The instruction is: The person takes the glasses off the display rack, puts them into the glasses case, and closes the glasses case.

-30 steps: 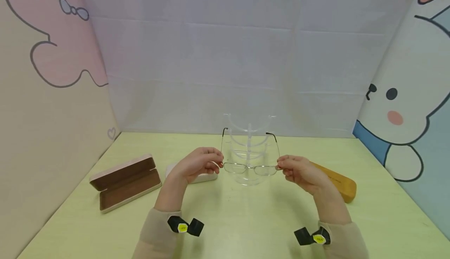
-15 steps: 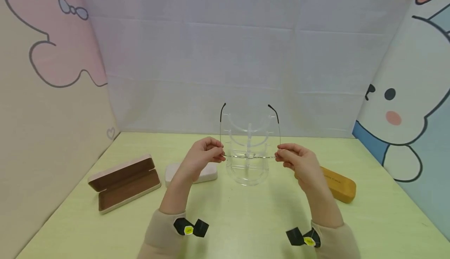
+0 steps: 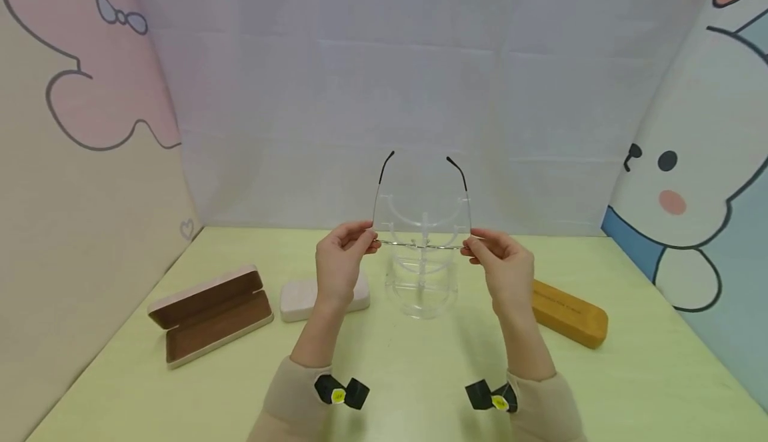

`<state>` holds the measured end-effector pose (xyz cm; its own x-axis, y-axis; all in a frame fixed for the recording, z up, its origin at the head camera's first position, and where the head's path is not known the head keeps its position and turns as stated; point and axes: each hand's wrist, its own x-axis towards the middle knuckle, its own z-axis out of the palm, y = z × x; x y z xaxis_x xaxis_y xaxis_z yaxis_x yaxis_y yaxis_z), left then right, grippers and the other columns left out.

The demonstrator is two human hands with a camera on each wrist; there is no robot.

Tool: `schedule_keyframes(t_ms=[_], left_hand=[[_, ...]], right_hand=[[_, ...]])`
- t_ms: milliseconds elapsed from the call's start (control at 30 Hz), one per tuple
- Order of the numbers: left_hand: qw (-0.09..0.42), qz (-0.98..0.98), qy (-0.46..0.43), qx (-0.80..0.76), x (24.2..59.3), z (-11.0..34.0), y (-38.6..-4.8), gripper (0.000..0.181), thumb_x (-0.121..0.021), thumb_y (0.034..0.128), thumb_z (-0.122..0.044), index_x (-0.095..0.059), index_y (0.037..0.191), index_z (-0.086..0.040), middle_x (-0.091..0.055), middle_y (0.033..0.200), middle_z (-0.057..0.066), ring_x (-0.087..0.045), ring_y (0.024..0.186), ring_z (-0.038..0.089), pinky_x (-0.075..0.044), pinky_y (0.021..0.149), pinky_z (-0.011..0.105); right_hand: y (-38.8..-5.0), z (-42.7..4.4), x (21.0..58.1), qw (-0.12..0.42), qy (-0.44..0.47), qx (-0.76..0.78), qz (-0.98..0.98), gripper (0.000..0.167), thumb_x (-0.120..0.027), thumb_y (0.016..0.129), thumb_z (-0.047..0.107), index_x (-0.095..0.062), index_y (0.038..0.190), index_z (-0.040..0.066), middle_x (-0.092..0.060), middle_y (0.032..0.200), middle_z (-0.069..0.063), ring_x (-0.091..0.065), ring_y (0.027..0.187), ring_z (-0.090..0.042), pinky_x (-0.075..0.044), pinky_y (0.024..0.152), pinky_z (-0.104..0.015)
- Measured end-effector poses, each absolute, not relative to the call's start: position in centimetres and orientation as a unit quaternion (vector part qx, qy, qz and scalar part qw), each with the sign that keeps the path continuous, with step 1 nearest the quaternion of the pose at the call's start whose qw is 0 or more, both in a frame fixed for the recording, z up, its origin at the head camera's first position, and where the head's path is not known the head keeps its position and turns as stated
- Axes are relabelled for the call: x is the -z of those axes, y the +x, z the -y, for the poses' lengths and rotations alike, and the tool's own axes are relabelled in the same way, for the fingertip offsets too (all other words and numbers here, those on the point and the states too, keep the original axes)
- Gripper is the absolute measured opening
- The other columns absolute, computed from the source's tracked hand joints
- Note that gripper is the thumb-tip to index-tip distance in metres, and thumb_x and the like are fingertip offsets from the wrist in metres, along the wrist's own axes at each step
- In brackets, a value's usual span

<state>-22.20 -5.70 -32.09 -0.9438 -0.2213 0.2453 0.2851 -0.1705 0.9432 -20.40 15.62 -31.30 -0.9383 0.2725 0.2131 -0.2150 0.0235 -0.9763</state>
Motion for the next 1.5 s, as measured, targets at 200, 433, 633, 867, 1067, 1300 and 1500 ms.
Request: schedule_keyframes(t_ms=[200, 433, 633, 867, 1067, 1300, 1500], left_hand=[[0.182, 0.627, -0.033, 0.757, 31.9, 5.47, -22.33, 0.014, -0.062, 0.0831, 0.001, -0.065, 0.096, 0.005, -0.065, 0.083, 0.019, -0.065, 0.065, 0.012, -0.054, 0.066, 0.025], [0.2, 0.638, -0.038, 0.742, 31.95, 5.58, -22.21, 0.012, -0.064, 0.0825, -0.001, -0.067, 0.093, 0.003, -0.066, 0.081, 0.014, -0.065, 0.065, 0.011, -0.054, 0.067, 0.026], [0.208, 0.644, -0.046, 0.735, 31.96, 5.55, -22.18, 0.014, -0.064, 0.0821, -0.001, -0.067, 0.093, 0.006, -0.067, 0.078, 0.008, -0.064, 0.064, 0.01, -0.054, 0.067, 0.026], [0.211, 0.651, -0.046, 0.728, 31.91, 5.58, -22.11, 0.012, -0.065, 0.0816, -0.002, -0.068, 0.092, 0.004, -0.066, 0.081, 0.02, -0.063, 0.063, 0.01, -0.054, 0.067, 0.025], [0.21, 0.667, -0.046, 0.714, 32.06, 5.76, -22.09, 0.012, -0.065, 0.0819, -0.002, -0.068, 0.091, 0.004, -0.066, 0.081, 0.021, -0.063, 0.062, 0.011, -0.053, 0.066, 0.024], [0.2, 0.705, -0.049, 0.678, 32.22, 6.0, -21.75, 0.014, -0.065, 0.0836, -0.008, -0.069, 0.092, 0.002, -0.067, 0.083, 0.021, -0.062, 0.062, 0.005, -0.053, 0.069, 0.03], [0.202, 0.722, -0.062, 0.659, 32.23, 6.08, -21.53, 0.011, -0.062, 0.0845, -0.005, -0.069, 0.092, 0.001, -0.067, 0.084, 0.018, -0.064, 0.067, 0.012, -0.052, 0.067, 0.022]], right_hand=[[-20.58, -15.77, 31.46, 0.204, -0.007, -0.686, 0.698, 0.018, -0.063, 0.084, 0.007, -0.066, 0.1, -0.001, -0.067, 0.073, 0.01, -0.065, 0.067, -0.008, -0.051, 0.064, -0.02], [-20.55, -15.67, 31.79, 0.227, 0.011, -0.643, 0.731, 0.017, -0.064, 0.084, 0.01, -0.067, 0.096, -0.002, -0.068, 0.076, 0.005, -0.065, 0.068, -0.006, -0.051, 0.065, -0.019], [-20.44, -15.53, 31.99, 0.256, 0.045, -0.586, 0.767, 0.013, -0.06, 0.086, 0.005, -0.068, 0.093, -0.003, -0.067, 0.085, -0.015, -0.062, 0.068, -0.001, -0.051, 0.067, -0.017], [-20.15, -15.53, 31.77, 0.26, 0.065, -0.504, 0.821, 0.009, -0.058, 0.087, 0.002, -0.066, 0.091, 0.002, -0.067, 0.084, -0.012, -0.06, 0.068, -0.004, -0.048, 0.063, -0.013], [-20.01, -15.66, 31.74, 0.265, 0.087, -0.468, 0.839, 0.008, -0.058, 0.087, 0.002, -0.066, 0.089, 0.003, -0.067, 0.083, -0.01, -0.061, 0.07, -0.011, -0.047, 0.061, -0.013], [-19.94, -15.68, 31.78, 0.272, 0.087, -0.472, 0.834, 0.008, -0.059, 0.086, 0.001, -0.066, 0.089, 0.003, -0.067, 0.081, -0.008, -0.061, 0.07, -0.012, -0.047, 0.061, -0.012], [-19.85, -15.7, 31.78, 0.278, 0.09, -0.469, 0.834, 0.008, -0.059, 0.086, 0.003, -0.066, 0.09, 0.004, -0.067, 0.082, -0.007, -0.062, 0.071, -0.012, -0.047, 0.062, -0.011]])
